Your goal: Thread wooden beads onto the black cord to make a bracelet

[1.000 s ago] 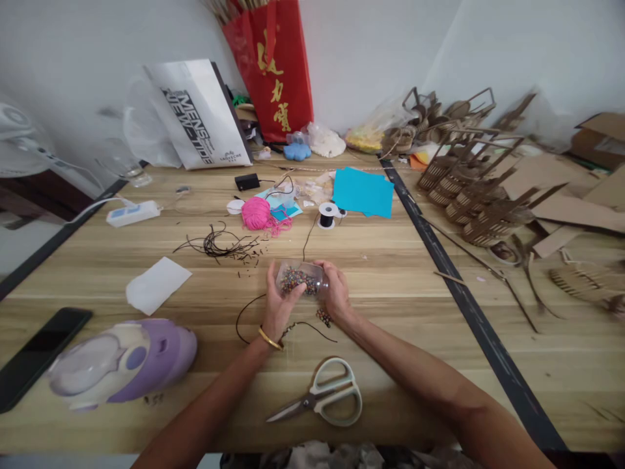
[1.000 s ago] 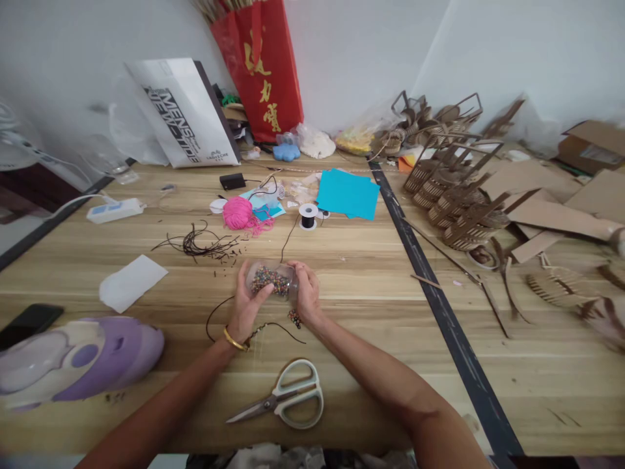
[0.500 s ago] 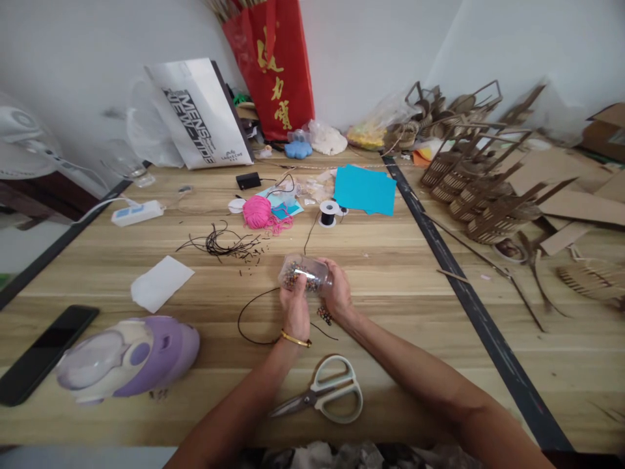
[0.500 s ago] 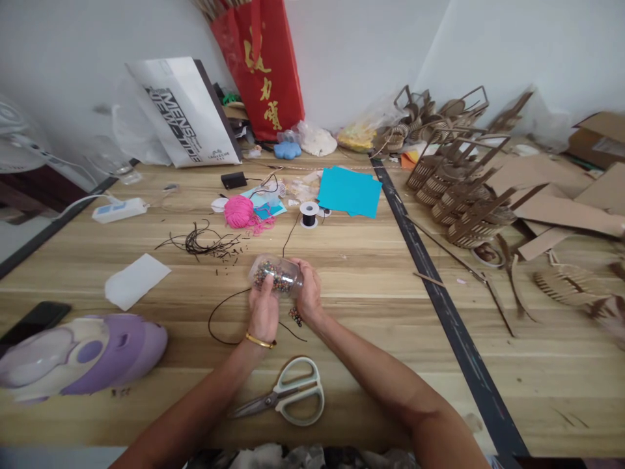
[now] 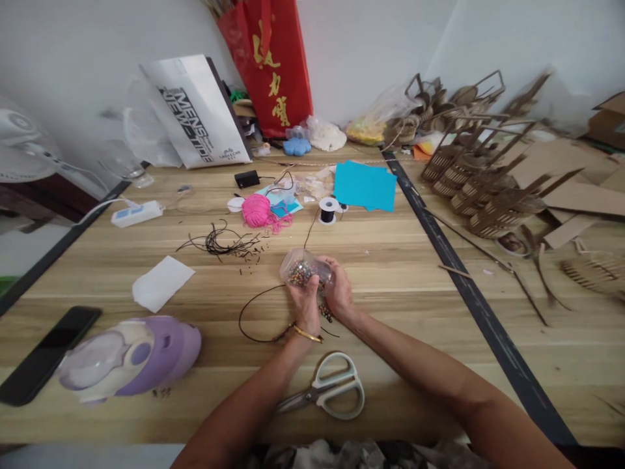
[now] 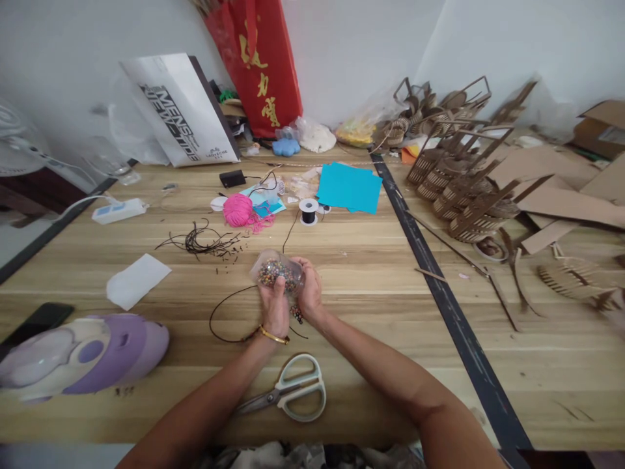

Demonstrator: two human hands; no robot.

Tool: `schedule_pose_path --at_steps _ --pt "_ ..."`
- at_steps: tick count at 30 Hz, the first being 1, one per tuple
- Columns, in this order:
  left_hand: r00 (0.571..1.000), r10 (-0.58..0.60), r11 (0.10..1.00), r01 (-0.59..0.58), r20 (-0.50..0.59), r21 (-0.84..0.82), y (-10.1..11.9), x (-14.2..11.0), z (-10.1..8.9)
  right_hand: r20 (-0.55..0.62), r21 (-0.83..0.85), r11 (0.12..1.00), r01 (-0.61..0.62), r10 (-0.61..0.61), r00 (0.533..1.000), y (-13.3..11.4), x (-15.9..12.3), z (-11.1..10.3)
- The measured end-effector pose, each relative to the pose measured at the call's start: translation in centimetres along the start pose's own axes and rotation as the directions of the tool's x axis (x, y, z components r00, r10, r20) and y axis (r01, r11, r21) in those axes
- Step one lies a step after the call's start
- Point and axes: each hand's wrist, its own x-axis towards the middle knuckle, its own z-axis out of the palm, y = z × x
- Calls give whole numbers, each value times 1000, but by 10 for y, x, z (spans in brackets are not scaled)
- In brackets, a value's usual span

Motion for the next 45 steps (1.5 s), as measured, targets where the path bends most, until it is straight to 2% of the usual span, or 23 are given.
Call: schedule_pose_path --at_steps 3,10,15,21,28,35,45 --pt "999 38 999 -38 -28 -30 -6 1 -3 -1 -28 1000 10 -10 1000 2 0 -3" --pt "998 48 993 -44 -33 106 -4 -1 -7 -1 -199 977 81 -82 997 -7 -3 -6" --pt "997 69 984 -64 -20 168 2 -2 -6 -40 -214 975 58 -68 997 -13 -6 -4" --pt "999 34 987 -30 -22 159 5 -3 -3 -24 -238 967 88 -96 995 -13 -6 -5" --pt "999 25 990 -22 -22 141 4 -3 -2 -31 -167 984 57 -63 998 -1 -1 -8" --pt "1000 19 986 -15 -25 168 3 -3 -4 -2 -174 982 68 -70 998 1 2 -12" --pt "999 32 994 -36 40 105 8 -4 -3 40 0 1000 -8 8 999 1 4 -17"
